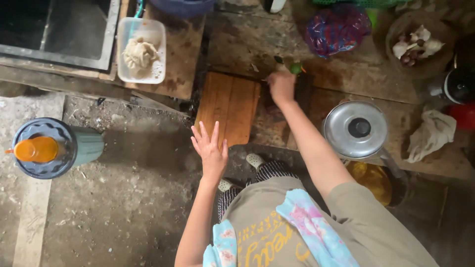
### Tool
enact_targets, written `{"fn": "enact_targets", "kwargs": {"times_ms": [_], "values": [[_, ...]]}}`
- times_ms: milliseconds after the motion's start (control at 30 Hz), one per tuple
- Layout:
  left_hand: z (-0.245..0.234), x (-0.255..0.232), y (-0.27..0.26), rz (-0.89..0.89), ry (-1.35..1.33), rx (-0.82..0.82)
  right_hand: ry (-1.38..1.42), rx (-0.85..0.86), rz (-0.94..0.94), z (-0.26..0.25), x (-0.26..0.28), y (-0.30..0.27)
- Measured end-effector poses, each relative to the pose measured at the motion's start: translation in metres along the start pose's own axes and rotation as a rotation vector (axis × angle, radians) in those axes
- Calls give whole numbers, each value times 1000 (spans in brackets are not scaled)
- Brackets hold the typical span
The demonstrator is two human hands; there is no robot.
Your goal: Washing hands and then going outside to adjust a towel on a clothesline.
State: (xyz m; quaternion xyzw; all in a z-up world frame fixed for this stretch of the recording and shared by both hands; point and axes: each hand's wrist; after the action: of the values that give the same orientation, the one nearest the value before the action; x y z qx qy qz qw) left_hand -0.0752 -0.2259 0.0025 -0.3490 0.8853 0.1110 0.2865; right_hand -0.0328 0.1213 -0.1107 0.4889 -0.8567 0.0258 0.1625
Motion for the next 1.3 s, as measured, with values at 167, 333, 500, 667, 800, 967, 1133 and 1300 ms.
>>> {"fn": "enact_targets", "kwargs": {"times_ms": [167, 333, 500, 667, 800, 967, 1133, 1300], "values": [[3, -13, 2, -43, -22, 6, 588, -520, 337, -14, -89, 24], [10, -8, -15, -112, -44, -6, 645, -680, 479, -9, -132, 39], [17, -3, -28, -167, -54, -15, 463, -137, 318, -15, -91, 45], [11, -12, -24, -193, -50, -23, 24, -132, 254, 14, -68, 50], [6, -15, -25, -194, -62, -63, 28, -237, 157, 23, -90, 59], [5, -8, -31, -218, -75, -58, 668, -153, 303, 11, -127, 66], [5, -5, -34, -221, -103, -35, 1633, 5, 419, -36, -122, 64], [8, -1, -34, -211, -65, -38, 1417, 143, 287, -49, -96, 63]]}}
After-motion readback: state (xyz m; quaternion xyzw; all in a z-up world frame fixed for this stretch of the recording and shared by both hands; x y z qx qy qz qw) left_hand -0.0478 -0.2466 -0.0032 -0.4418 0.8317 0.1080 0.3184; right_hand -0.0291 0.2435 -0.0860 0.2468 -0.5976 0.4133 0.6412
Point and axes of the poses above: each hand's wrist, its own y-axis towards the middle knuckle, its own z-axis out of the palm, x = y × z, and after that the axes turned 8 degrees about x, right-handed
